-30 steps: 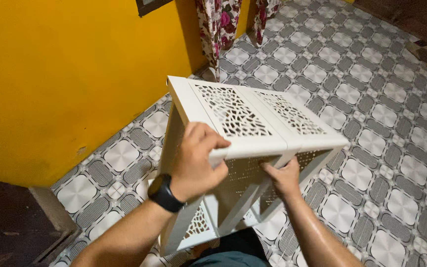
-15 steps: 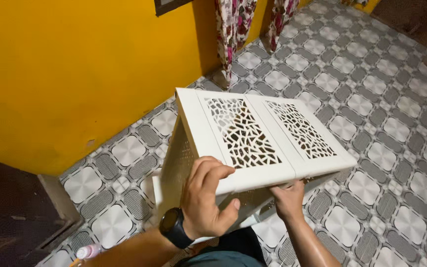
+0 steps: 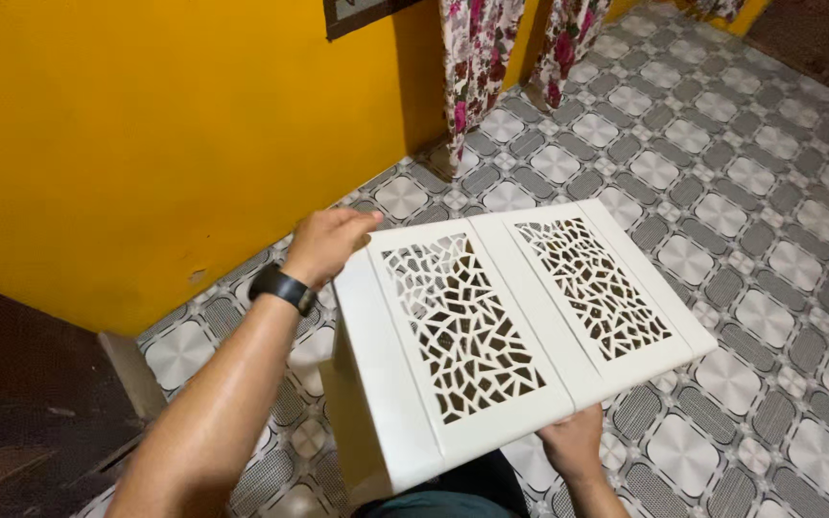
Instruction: The person assembles a white plastic storage basket by hand. They connect the side panels and base, then insert a perforated divider tray into the basket.
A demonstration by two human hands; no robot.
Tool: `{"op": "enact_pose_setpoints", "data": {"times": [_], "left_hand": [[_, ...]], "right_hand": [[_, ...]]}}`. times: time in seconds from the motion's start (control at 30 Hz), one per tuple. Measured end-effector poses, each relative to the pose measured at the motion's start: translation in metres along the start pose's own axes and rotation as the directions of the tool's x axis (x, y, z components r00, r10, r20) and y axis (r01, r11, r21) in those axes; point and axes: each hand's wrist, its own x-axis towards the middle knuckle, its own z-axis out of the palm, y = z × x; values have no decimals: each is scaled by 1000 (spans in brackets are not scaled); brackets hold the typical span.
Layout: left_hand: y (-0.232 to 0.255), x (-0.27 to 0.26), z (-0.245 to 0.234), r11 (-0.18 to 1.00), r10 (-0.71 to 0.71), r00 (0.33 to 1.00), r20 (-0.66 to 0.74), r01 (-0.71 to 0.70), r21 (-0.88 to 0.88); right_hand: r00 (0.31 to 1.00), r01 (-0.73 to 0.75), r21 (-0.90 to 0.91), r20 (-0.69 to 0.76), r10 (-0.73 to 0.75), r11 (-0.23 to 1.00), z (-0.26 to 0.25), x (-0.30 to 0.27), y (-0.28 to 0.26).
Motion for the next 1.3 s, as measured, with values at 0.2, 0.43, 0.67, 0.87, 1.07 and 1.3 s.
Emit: {"op": "enact_pose_setpoints", "data": {"times": [0.2, 0.43, 0.67, 0.87, 1.07, 1.3], "left_hand": [[-14, 15, -5, 992, 86, 946, 312, -51, -119], [-22, 8, 4, 999, 36, 962, 269, -38, 3], [-63, 19, 10, 841, 75, 996, 58, -32, -541], [-39, -62, 58, 728, -88, 955, -284, -133, -673], [-28, -154, 75, 820, 513, 815, -270, -558, -127], [17, -155, 47, 676, 481, 808, -340, -589, -444]], "right_hand": [[998, 64, -150, -16, -67, 987, -20, 2, 14], [995, 8, -66, -97, -14, 998, -11, -3, 13], [998, 60, -22, -18, -61, 998, -12, 4, 5], [989, -74, 58, -125, 80, 996, 0, 24, 2], [990, -17, 19, -139, 19, 1000, 14, 53, -23], [998, -9, -182, -60, -2, 983, 22, 75, -85]]}}
